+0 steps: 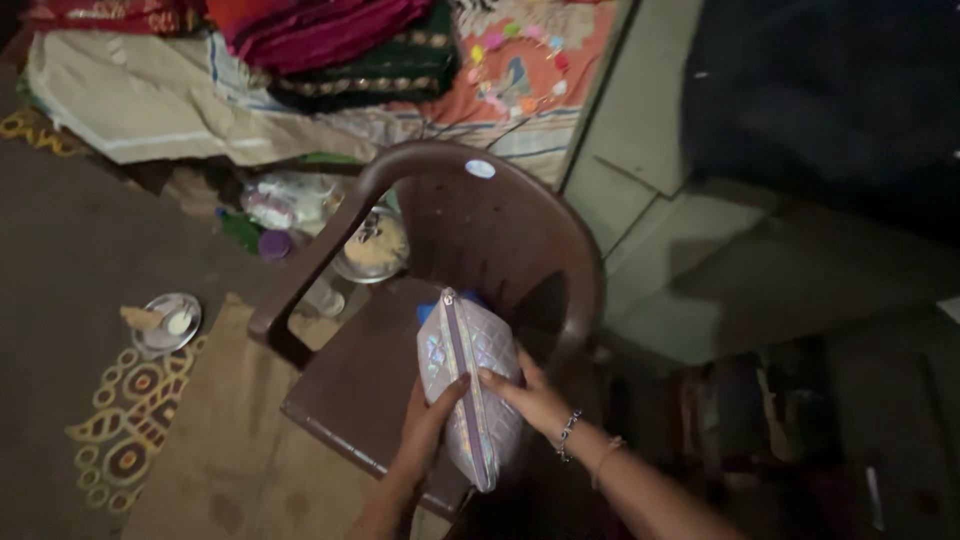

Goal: The person reaches into a closet to retrieve a blue plastic bag and a shimmering silver pouch, moves them to a brown plastic chair, and then picks up a small blue tin by hand.

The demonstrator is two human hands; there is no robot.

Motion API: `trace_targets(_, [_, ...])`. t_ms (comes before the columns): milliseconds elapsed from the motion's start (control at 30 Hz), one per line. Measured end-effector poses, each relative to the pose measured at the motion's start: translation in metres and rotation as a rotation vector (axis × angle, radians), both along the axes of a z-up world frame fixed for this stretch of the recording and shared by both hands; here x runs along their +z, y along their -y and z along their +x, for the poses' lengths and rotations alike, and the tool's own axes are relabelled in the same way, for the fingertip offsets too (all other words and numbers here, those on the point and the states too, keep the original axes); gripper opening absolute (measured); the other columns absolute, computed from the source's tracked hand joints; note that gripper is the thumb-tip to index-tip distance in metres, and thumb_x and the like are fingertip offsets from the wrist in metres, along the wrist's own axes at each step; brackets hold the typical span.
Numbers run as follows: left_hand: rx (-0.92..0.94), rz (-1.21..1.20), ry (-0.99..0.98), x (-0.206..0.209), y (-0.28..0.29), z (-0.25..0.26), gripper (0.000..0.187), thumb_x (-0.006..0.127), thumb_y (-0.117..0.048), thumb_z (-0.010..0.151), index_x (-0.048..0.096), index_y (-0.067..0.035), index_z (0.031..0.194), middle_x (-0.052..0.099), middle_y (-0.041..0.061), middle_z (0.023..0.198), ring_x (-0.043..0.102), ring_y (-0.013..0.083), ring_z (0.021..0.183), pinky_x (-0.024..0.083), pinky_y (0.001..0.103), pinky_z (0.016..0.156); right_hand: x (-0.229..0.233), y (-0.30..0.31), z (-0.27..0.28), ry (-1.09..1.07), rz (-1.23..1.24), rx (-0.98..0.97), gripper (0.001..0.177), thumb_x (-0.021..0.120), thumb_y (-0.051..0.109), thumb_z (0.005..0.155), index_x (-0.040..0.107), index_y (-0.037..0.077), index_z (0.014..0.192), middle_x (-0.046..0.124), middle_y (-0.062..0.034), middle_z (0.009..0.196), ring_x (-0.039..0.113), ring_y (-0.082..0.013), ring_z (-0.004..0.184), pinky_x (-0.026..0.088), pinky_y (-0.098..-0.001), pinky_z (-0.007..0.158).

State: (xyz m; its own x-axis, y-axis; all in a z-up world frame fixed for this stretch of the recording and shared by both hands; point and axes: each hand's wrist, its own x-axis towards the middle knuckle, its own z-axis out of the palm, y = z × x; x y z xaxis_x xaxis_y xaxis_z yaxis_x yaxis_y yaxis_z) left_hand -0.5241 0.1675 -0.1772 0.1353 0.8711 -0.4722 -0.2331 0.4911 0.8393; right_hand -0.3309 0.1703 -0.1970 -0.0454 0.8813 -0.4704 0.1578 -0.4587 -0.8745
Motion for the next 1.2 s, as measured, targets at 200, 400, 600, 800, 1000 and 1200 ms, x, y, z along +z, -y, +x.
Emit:
trace_targets(200, [0.13,-0.124,0.103,-0.025,0.014,-0.017,0.081,0.08,-0.03,0.078,0.043,0.0,0.144,0.066,0.021,0.131,0.068,0.0312,0.116,0.056,0.044,0.097,-0.057,-0.008,-0.021,-0.022,0.002,0.119,0.114,0.078,0.057,0.074,0.022,0.008,0.16,0.047,-0.019,0.155,0.048,-0.03,0.142,0.04,-0.0418,0.116])
trace_targets(400, [0.2,-0.266,0.057,-0.055,0.014,-0.033,0.079,0.079,-0.025,0.08,0.042,-0.001,0.145,0.064,0.021,0.133,0.067,0.0326,0.118,0.056,0.046,0.098,-0.1,-0.014,-0.039,-0.004,-0.05,0.199,0.112,0.079,0.054,0.079,0.02,0.007,0.161,0.044,-0.0195,0.158,0.045,-0.0287,0.146,0.037,-0.0397,0.119])
trace_targets(600, [0.24,-0.23,0.192,-0.097,0.012,-0.048,0.078,0.078,-0.025,0.081,0.043,0.001,0.145,0.065,0.022,0.132,0.068,0.0339,0.117,0.055,0.046,0.099,-0.13,-0.027,-0.06,-0.087,-0.106,0.183,0.106,0.079,0.047,0.078,0.023,0.012,0.161,0.05,-0.0181,0.154,0.05,-0.0287,0.141,0.042,-0.0394,0.115])
trace_targets(800, [0.234,-0.308,0.093,-0.13,-0.001,-0.059,0.078,0.078,-0.026,0.079,0.043,-0.002,0.144,0.066,0.022,0.13,0.07,0.0347,0.114,0.058,0.048,0.096,-0.154,-0.037,-0.071,-0.061,-0.187,0.175,0.1,0.078,0.042,0.081,0.024,0.019,0.162,0.049,-0.0139,0.154,0.05,-0.0267,0.14,0.043,-0.0411,0.113])
trace_targets(1000, [0.271,-0.319,0.103,-0.163,-0.008,-0.062,0.08,0.082,-0.025,0.075,0.044,-0.005,0.142,0.067,0.02,0.128,0.07,0.0328,0.114,0.057,0.045,0.098,-0.166,-0.04,-0.076,-0.182,-0.209,0.14,0.095,0.078,0.037,0.08,0.029,0.019,0.159,0.053,-0.0143,0.151,0.054,-0.0283,0.138,0.045,-0.0439,0.112])
trace_targets(1200, [0.278,-0.319,0.062,-0.196,-0.007,-0.059,0.077,0.084,-0.028,0.076,0.052,0.002,0.139,0.071,0.02,0.122,0.072,0.0312,0.108,0.058,0.043,0.094,-0.171,-0.039,-0.079,-0.239,-0.227,0.119,0.088,0.073,0.041,0.083,0.032,0.018,0.158,0.054,-0.0122,0.15,0.052,-0.0278,0.138,0.044,-0.0441,0.111])
